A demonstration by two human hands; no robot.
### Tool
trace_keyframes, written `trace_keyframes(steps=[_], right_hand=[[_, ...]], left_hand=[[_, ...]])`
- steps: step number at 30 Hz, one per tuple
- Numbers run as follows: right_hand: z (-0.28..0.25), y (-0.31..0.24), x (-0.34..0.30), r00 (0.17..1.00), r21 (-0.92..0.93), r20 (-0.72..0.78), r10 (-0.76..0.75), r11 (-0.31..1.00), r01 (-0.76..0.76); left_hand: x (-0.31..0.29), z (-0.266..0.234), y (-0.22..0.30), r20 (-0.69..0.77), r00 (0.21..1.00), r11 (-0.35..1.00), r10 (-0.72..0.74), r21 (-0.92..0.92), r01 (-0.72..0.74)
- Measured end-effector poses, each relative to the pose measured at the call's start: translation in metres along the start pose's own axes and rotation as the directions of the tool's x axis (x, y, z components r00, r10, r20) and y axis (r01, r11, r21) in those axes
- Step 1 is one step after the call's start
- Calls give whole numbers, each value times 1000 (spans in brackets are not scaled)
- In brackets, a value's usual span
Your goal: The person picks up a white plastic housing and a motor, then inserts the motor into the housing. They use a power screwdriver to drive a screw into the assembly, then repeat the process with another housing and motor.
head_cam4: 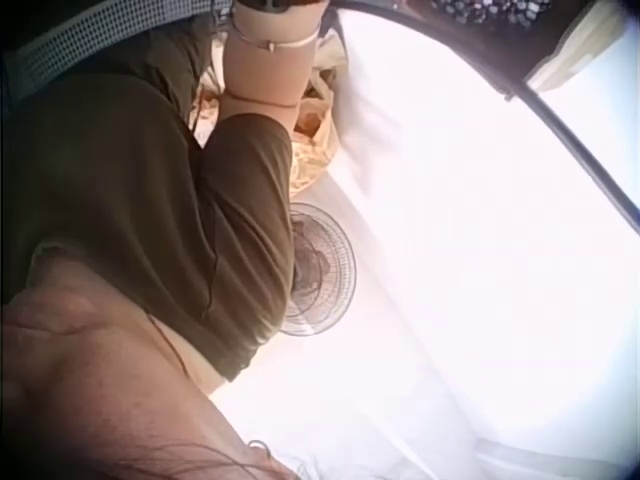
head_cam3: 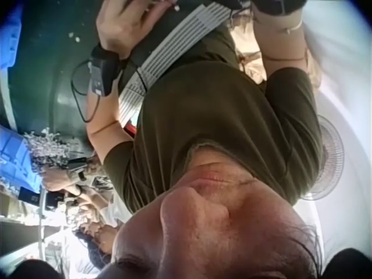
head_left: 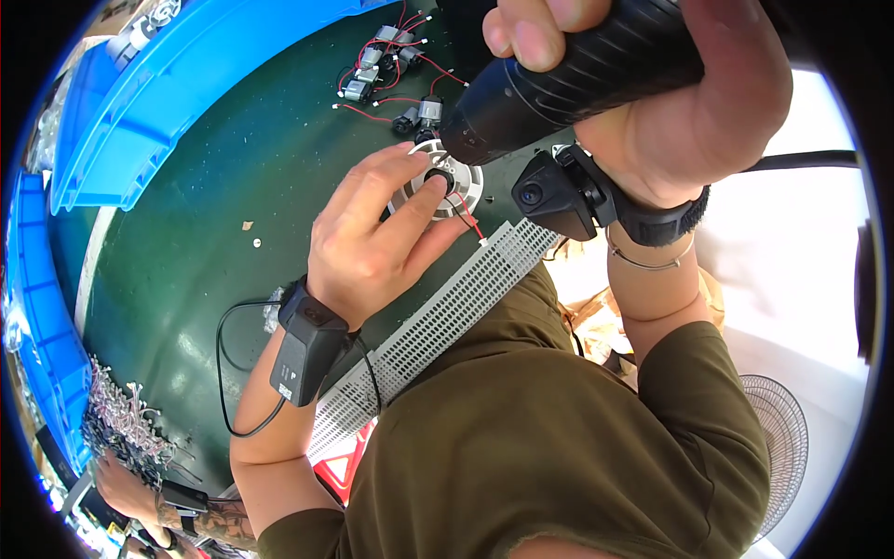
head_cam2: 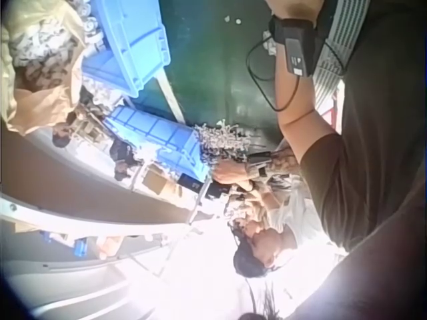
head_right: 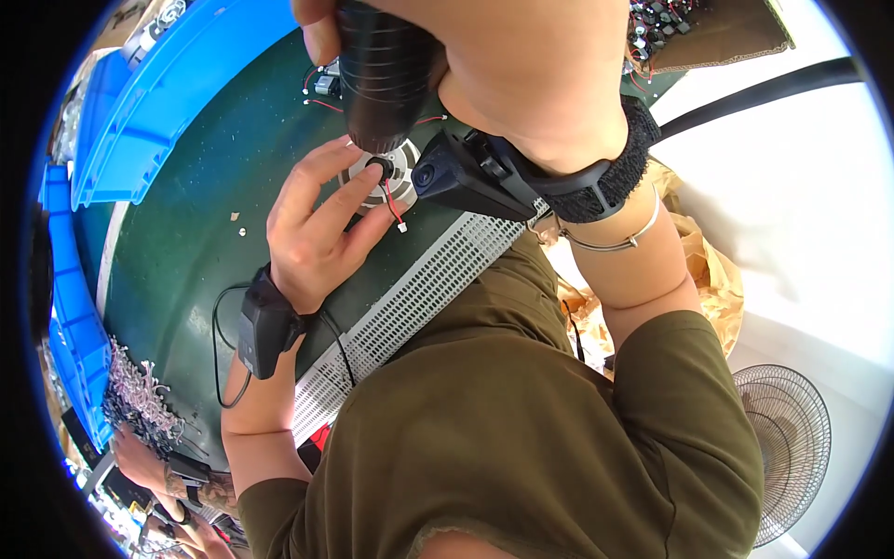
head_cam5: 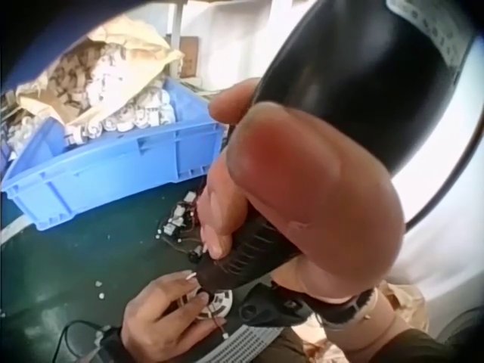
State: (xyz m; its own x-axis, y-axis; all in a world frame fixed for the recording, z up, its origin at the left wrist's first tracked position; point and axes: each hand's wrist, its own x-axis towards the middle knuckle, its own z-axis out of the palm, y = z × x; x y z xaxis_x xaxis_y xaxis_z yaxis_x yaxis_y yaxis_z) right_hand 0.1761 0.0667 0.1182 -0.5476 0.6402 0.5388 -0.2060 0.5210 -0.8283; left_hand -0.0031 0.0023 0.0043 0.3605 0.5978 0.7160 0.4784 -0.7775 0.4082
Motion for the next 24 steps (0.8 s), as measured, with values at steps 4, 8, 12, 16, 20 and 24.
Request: trace_keyframes(steps=[4, 8, 12, 16, 20, 24], right_hand=[[2, -8, -4, 995, -32, -29, 96, 995, -97], [5, -9, -3, 984, -56, -55, 172, 983, -175], [20, 0, 8, 975, 851, 6, 220, 511, -121], [25, 4, 6, 966, 608, -101, 237, 783, -129], [28, 2, 2, 959, 287, -210, 193, 949, -128], [31, -3, 0, 951, -63, -305, 54, 995, -77]], left_hand=[[-2, 1, 0, -1, 1000, 1000, 1, 1, -1], [-1, 0, 3, 15, 999, 999, -45, -23, 46], [-1, 2, 3, 33, 997, 995, -77, -58, 78], [-1, 2, 1, 55, 992, 989, -110, -98, 115], [0, 2, 2, 39, 994, 989, -100, -109, 103], [-3, 1, 0, 39, 994, 979, -99, -175, 104]])
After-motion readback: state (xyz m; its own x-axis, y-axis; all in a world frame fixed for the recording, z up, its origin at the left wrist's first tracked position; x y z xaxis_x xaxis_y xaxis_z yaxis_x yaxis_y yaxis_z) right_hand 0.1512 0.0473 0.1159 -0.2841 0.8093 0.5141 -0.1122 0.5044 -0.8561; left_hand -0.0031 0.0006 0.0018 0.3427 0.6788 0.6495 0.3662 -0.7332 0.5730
